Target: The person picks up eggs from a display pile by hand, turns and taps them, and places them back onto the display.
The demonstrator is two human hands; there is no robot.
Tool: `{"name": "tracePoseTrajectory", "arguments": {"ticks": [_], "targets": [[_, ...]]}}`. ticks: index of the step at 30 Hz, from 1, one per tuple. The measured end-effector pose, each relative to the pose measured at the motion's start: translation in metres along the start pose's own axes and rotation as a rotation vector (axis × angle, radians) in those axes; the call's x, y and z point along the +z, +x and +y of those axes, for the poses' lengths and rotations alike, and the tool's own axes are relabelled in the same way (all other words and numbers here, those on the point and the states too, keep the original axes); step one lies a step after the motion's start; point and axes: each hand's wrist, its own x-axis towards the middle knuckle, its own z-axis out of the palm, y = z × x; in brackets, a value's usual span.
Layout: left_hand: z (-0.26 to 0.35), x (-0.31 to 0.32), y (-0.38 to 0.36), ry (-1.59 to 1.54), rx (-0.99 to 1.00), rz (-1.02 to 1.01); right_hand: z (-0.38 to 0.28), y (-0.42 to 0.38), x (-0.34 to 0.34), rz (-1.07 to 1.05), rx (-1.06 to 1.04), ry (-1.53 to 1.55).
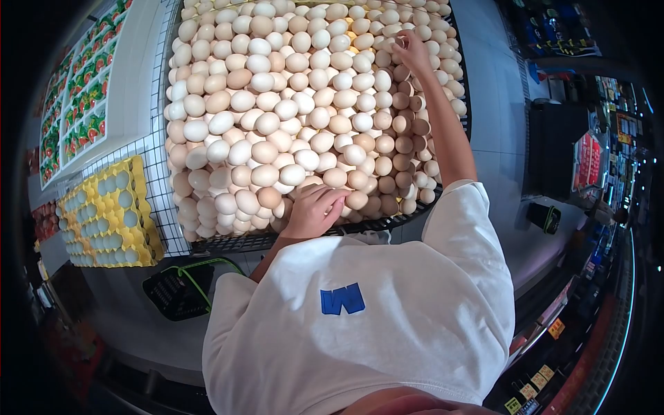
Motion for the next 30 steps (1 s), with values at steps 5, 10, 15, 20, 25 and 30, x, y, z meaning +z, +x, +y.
{"name": "tracePoseTrajectory", "arguments": {"ticks": [5, 10, 15, 20, 25, 30], "targets": [[0.000, 0.002, 0.003, 0.005, 0.078, 0.072, 0.001, 0.003, 0.001, -0.040, 0.013, 0.000], [0.001, 0.002, 0.003, 0.001, 0.070, 0.072, 0.003, 0.003, 0.004, -0.033, -0.040, -0.050], [0.000, 0.002, 0.001, -0.011, 0.071, 0.066, 0.003, 0.000, 0.006, 0.057, -0.070, -0.091], [-0.005, 0.006, -0.001, -0.001, 0.081, 0.061, -0.039, -0.016, 0.002, 0.240, -0.231, -0.250], [-0.002, 0.006, 0.000, -0.010, 0.072, 0.052, -0.125, -0.052, 0.029, -0.200, -0.387, 0.179], [-0.001, 0.006, 0.000, -0.028, 0.045, 0.045, -0.190, -0.076, 0.079, -0.342, -0.470, 0.378]]}}
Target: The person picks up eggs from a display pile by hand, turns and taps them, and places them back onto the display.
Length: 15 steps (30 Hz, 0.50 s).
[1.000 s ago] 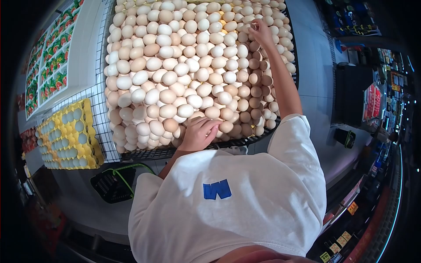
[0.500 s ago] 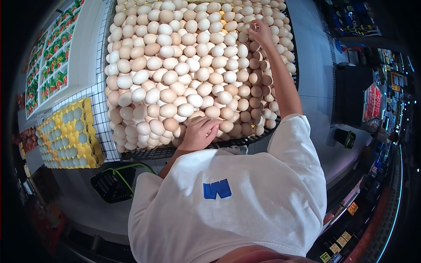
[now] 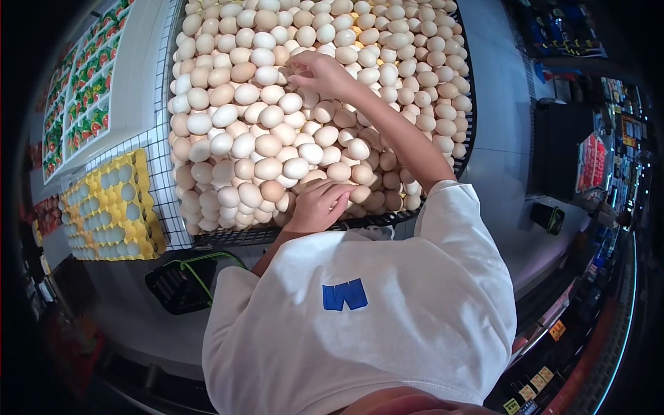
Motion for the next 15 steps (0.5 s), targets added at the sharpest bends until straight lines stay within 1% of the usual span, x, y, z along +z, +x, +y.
{"name": "tracePoseTrajectory", "arguments": {"ticks": [2, 5, 6, 8, 12, 14, 15], "targets": [[-0.001, -0.002, 0.000, 0.006, 0.011, 0.010, -0.012, 0.012, 0.017, 0.006, -0.025, 0.015], [0.001, -0.004, 0.000, 0.021, 0.008, 0.010, -0.026, 0.023, 0.035, 0.037, 0.094, -0.055], [0.001, -0.004, 0.000, 0.020, 0.009, 0.009, -0.030, 0.025, 0.037, 0.039, 0.095, -0.056], [0.000, -0.003, 0.000, 0.018, 0.017, 0.022, -0.036, 0.028, 0.038, 0.030, 0.159, -0.089], [0.002, -0.005, 0.001, 0.021, 0.020, 0.019, -0.032, 0.024, 0.036, 0.074, 0.154, -0.074], [0.002, -0.006, 0.001, 0.049, -0.027, -0.037, -0.024, 0.017, 0.028, 0.103, 0.219, 0.189], [0.001, -0.006, 0.001, 0.044, -0.022, -0.043, -0.015, 0.011, 0.024, 0.154, 0.225, 0.248]]}}
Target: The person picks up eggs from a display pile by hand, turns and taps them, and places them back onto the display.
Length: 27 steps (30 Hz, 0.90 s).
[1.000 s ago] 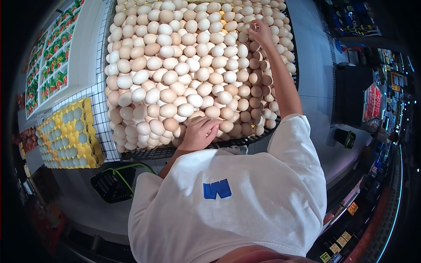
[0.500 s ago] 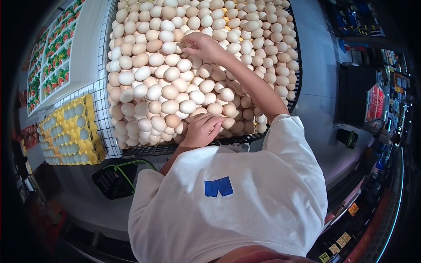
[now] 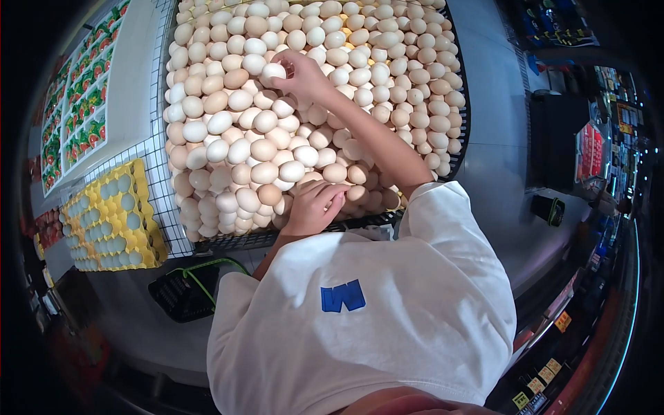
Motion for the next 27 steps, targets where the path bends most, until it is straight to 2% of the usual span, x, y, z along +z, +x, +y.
{"name": "tracePoseTrajectory", "arguments": {"ticks": [1, 5, 7, 9, 10, 12, 16, 21, 27], "targets": [[-0.001, 0.000, 0.000, -0.013, 0.014, 0.027, 0.004, -0.004, -0.015, -0.023, 0.046, 0.074], [-0.001, 0.001, 0.001, -0.002, 0.066, 0.091, 0.028, -0.021, -0.089, 0.085, 0.074, -0.134], [-0.001, 0.001, 0.001, -0.002, 0.070, 0.088, 0.043, -0.029, -0.133, 0.138, 0.160, -0.142], [-0.001, 0.001, 0.000, -0.001, 0.075, 0.087, 0.067, -0.034, -0.175, 0.178, 0.076, -0.465], [-0.001, 0.001, -0.001, 0.008, 0.049, 0.049, 0.069, -0.037, -0.188, 0.176, 0.076, -0.468], [-0.002, 0.001, -0.002, 0.017, 0.026, 0.013, 0.074, -0.041, -0.206, 0.130, 0.187, -0.729], [-0.002, 0.000, -0.002, 0.018, 0.031, 0.007, 0.091, -0.043, -0.210, 0.035, 0.151, -0.785], [-0.004, -0.003, -0.003, 0.036, 0.039, 0.037, 0.099, -0.040, -0.199, 0.008, -0.010, -1.047], [-0.005, -0.004, -0.003, 0.053, 0.017, 0.032, 0.098, -0.038, -0.199, -0.015, -0.001, -1.085]]}}
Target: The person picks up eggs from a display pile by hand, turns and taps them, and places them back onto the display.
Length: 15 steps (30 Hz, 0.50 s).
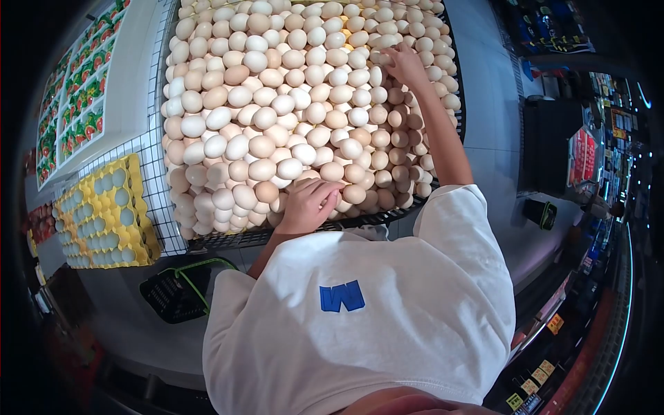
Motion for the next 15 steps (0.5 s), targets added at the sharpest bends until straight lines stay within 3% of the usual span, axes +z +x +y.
{"name": "tracePoseTrajectory", "arguments": {"ticks": [10, 13, 15], "targets": [[0.002, -0.002, 0.001, -0.016, 0.009, 0.003, -0.014, -0.003, -0.015, 0.079, 0.016, -0.057], [0.003, 0.000, 0.002, -0.013, 0.026, 0.017, -0.044, -0.005, -0.030, 0.159, -0.015, 0.027], [0.004, 0.000, 0.001, -0.020, 0.032, 0.014, -0.084, -0.009, -0.039, 0.167, -0.135, 0.343]]}}
